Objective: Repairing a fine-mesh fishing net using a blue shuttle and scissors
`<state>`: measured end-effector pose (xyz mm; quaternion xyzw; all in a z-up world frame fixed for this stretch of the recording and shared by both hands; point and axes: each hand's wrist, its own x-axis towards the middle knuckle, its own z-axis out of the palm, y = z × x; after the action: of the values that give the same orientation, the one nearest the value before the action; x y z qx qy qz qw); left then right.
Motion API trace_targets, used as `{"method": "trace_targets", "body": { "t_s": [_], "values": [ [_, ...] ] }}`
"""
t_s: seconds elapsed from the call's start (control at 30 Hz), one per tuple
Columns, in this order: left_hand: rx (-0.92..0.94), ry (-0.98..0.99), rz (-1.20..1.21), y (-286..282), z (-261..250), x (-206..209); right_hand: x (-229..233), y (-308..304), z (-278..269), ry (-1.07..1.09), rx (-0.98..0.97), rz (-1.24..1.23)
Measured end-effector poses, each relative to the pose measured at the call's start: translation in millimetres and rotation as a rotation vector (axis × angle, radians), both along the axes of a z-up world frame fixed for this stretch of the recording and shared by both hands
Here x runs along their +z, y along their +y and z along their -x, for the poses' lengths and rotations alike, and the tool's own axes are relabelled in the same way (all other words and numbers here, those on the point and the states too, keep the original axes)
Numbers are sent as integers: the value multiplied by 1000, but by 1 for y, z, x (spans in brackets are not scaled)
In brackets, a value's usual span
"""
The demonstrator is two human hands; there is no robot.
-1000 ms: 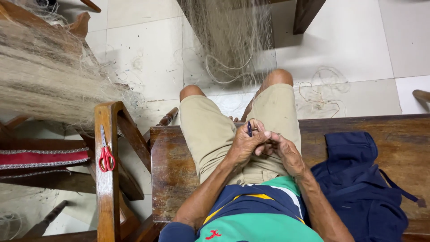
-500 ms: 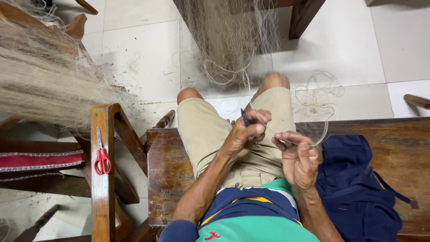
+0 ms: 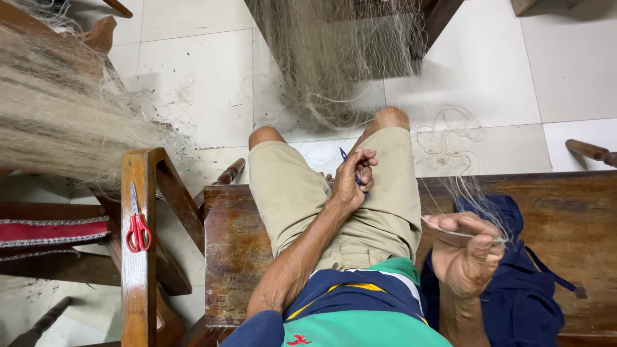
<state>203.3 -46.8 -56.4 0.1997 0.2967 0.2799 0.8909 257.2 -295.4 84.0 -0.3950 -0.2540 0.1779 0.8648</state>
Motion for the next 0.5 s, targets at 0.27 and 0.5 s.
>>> {"method": "trace_targets", "body": {
  "t_s": [0.27,0.5],
  "values": [
    [31,-44,24,14,-42,11,5,-21,-16,60,-1,-49],
    [62,-323,-52,52,-35,41,15,-26,-47,140,-63,-82]
  ]
}}
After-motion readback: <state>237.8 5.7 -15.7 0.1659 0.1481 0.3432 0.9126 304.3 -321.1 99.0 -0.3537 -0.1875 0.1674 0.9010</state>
